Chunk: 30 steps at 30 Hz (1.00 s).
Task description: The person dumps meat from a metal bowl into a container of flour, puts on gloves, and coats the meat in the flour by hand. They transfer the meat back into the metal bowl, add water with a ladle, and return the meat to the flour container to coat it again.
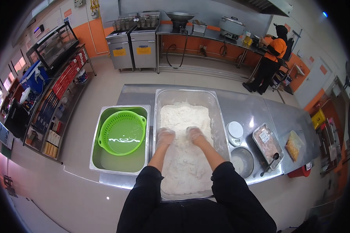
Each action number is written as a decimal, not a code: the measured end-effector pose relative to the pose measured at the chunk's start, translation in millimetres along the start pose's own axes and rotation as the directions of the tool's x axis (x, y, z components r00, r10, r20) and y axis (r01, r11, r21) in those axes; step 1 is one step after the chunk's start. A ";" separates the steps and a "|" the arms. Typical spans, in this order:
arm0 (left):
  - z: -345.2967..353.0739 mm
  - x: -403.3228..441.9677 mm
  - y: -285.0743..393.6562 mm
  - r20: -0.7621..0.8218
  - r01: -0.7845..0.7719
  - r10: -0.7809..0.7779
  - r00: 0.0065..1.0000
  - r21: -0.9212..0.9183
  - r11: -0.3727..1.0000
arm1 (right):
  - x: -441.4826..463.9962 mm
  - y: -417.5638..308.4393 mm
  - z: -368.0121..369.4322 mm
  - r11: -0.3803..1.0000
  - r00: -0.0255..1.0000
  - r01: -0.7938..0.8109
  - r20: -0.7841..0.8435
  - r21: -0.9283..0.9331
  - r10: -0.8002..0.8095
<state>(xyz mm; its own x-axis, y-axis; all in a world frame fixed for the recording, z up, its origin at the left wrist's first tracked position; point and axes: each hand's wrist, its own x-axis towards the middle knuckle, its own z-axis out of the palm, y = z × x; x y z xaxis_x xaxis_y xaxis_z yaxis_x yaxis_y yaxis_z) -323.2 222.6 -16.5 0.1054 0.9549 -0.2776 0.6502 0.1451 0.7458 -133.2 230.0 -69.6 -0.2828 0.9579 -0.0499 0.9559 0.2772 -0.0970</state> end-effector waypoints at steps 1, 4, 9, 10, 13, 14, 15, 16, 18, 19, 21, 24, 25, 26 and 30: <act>4.4 -2.5 3.8 -0.017 -0.029 0.033 0.999 0.225 0.974 | -16.8 -11.3 -41.2 0.994 0.998 -0.058 -0.031 0.088 0.061; 50.4 3.4 -23.8 -0.146 -0.110 0.208 0.967 0.498 0.860 | -32.6 -17.2 -39.8 0.958 0.997 0.047 0.039 0.283 -0.061; 32.0 1.6 -9.7 0.144 -0.232 0.184 0.972 0.530 0.816 | -34.1 -43.1 4.9 0.976 0.997 0.082 -0.020 0.201 -0.080; 27.8 5.3 -11.5 0.169 -0.256 0.197 0.966 0.498 0.829 | -34.0 -34.9 -4.3 0.966 0.999 0.012 -0.043 0.259 -0.001; 3.5 -9.6 9.2 0.167 -0.263 0.218 0.962 0.334 0.905 | -50.6 -9.4 -45.5 0.929 0.975 -0.033 -0.191 0.368 0.111; -5.7 -19.1 18.5 0.154 -0.249 0.214 0.964 0.264 0.932 | -55.9 -6.7 -60.2 0.856 0.959 -0.050 -0.215 0.515 0.185; -7.9 -20.2 22.3 0.115 -0.218 0.195 0.974 0.242 0.946 | -56.9 -3.9 -68.1 0.759 0.939 -0.055 -0.225 0.648 0.260; -8.0 -22.1 24.1 0.078 -0.182 0.169 0.983 0.218 0.959 | -51.6 1.9 -64.2 0.818 0.953 -0.097 -0.185 0.567 0.242; -2.9 -35.4 22.5 0.002 -0.207 0.211 0.978 0.187 0.960 | -47.5 8.1 -50.9 0.908 0.972 -0.167 -0.090 0.383 0.217; -3.2 -42.8 22.5 -0.039 -0.272 0.284 0.958 0.190 0.943 | -59.7 2.7 -42.7 0.882 0.944 -0.143 -0.204 0.450 0.257; -18.0 -32.0 45.6 -0.137 -0.409 0.436 0.890 0.184 0.894 | -57.6 3.7 -50.6 0.848 0.826 -0.018 -0.469 0.529 0.311; -6.8 -34.6 47.3 -0.122 -0.479 0.511 0.851 0.217 0.851 | -65.4 7.7 -57.4 0.950 0.887 -0.080 -0.413 0.302 0.206; -5.1 -41.0 47.3 -0.123 -0.491 0.522 0.844 0.213 0.845 | -74.7 2.3 -61.8 0.957 0.900 -0.120 -0.378 0.263 0.216; -8.5 -44.8 53.3 -0.142 -0.513 0.545 0.826 0.212 0.832 | -80.3 -18.5 -96.8 0.946 0.894 -0.178 -0.357 0.272 0.271; 34.8 -25.2 2.2 -0.145 -0.600 0.699 0.700 0.410 0.686 | -59.6 -7.1 -45.5 0.930 0.906 -0.329 -0.224 0.162 0.360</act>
<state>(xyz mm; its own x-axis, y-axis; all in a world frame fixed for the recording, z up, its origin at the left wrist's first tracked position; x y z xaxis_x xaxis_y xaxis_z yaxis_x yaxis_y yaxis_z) -298.2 189.8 -28.9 0.4192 0.8076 0.4148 0.6917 -0.5800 0.4303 -119.6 174.4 -20.7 0.1053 0.9841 0.1429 0.9696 -0.0697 -0.2346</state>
